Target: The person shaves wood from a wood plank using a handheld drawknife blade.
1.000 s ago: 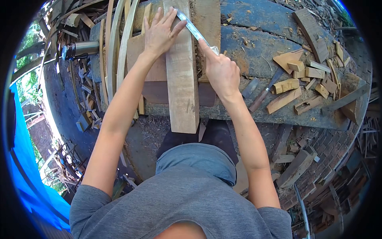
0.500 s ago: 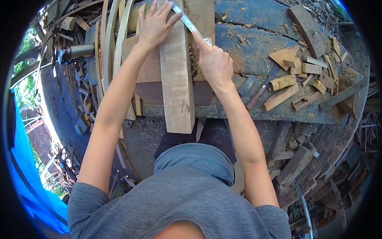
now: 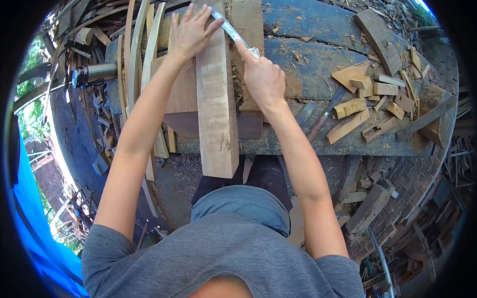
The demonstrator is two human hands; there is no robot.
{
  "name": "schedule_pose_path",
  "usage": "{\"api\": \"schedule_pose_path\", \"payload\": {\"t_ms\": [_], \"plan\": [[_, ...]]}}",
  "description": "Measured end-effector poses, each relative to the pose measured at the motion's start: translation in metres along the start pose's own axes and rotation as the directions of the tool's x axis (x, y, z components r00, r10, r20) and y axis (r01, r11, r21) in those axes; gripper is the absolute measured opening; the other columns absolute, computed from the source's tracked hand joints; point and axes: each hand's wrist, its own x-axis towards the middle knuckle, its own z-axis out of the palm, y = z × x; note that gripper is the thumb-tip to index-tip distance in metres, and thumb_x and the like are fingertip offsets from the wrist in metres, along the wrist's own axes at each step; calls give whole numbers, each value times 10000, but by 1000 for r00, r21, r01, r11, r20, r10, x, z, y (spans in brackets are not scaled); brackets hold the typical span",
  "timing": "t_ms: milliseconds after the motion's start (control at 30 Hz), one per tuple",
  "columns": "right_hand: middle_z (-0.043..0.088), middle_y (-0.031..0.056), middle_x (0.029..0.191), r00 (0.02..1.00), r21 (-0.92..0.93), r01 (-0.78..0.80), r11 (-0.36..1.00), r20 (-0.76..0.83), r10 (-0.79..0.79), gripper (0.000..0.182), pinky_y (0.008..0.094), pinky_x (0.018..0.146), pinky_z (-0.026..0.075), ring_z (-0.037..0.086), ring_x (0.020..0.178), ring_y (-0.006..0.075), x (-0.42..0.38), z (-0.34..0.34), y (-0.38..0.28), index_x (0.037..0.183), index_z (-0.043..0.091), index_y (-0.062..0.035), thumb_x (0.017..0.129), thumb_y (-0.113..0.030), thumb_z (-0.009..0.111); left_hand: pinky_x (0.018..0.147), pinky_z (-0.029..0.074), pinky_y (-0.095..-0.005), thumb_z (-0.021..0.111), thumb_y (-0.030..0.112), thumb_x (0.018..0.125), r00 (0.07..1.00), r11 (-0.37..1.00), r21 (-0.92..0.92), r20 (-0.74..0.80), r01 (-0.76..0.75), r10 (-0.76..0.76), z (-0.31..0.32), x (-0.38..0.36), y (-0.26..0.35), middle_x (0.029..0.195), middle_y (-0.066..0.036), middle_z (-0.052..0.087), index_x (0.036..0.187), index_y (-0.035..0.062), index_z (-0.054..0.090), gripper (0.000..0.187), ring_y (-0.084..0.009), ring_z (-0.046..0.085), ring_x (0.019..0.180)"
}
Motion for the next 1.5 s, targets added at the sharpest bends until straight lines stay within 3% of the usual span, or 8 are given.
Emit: {"api": "schedule_pose_path", "payload": {"t_ms": [100,200,400,567,733,967,1200,1500], "plan": [[666,192,731,997,-19,40,999,-68,-42,473,484,544,565,686,612,375,-31,-11,-3,1411,541,-336,975,-152,532,1186,112,-627,325,717,963,998,983,-174,-20,50,-55,-4,-39,18,1530,-42,473,1480,141,481,789,-289,313,1481],[657,178,713,999,0,17,1000,30,-17,457,476,526,559,681,595,367,-67,-19,11,1404,546,-331,978,-165,541,1192,104,-619,325,721,961,1000,988,-153,21,26,-23,-21,-68,40,1561,-38,429,1498,136,454,804,-287,300,1487],[657,172,722,996,-23,21,1000,-84,-23,459,479,525,555,681,601,355,-1,-8,15,1409,537,-333,979,-172,546,1200,73,-619,329,717,962,998,989,-134,-28,56,-61,6,-3,21,1571,-24,415,1505,164,445,784,-287,272,1500],[632,167,708,998,-11,28,1000,-58,-28,532,478,504,542,665,567,353,-50,-12,11,1451,495,-346,965,-136,552,1209,28,-607,333,737,946,1000,984,-179,-5,3,-4,-18,-45,23,1557,-14,436,1489,177,471,792,-283,261,1504],[579,148,657,996,77,41,996,80,-47,618,469,461,524,648,526,341,-130,-37,13,1470,472,-386,929,-109,582,1218,24,-586,336,726,949,981,992,-125,189,-27,50,-65,-128,50,1569,12,418,1514,212,436,770,-246,244,1512],[617,153,701,997,4,63,998,52,-64,562,480,497,547,664,550,346,-75,-20,7,1446,491,-366,942,-121,535,1216,43,-593,349,685,969,991,999,39,132,-17,11,-48,-81,25,1548,10,449,1505,190,447,736,-238,252,1504],[590,122,690,958,38,69,997,278,-77,623,464,472,535,649,519,311,-180,-60,13,1465,465,-410,926,-115,566,1216,-4,-584,420,690,943,974,997,-78,223,-10,27,-100,-195,69,1536,18,467,1500,178,458,758,-251,236,1510],[623,152,713,983,29,157,987,97,-159,575,471,508,551,678,574,344,-112,-23,2,1431,510,-361,916,-106,535,1206,14,-617,362,677,971,986,995,29,129,101,-103,-63,-140,33,1556,18,438,1509,170,441,744,-247,221,1516]]}}
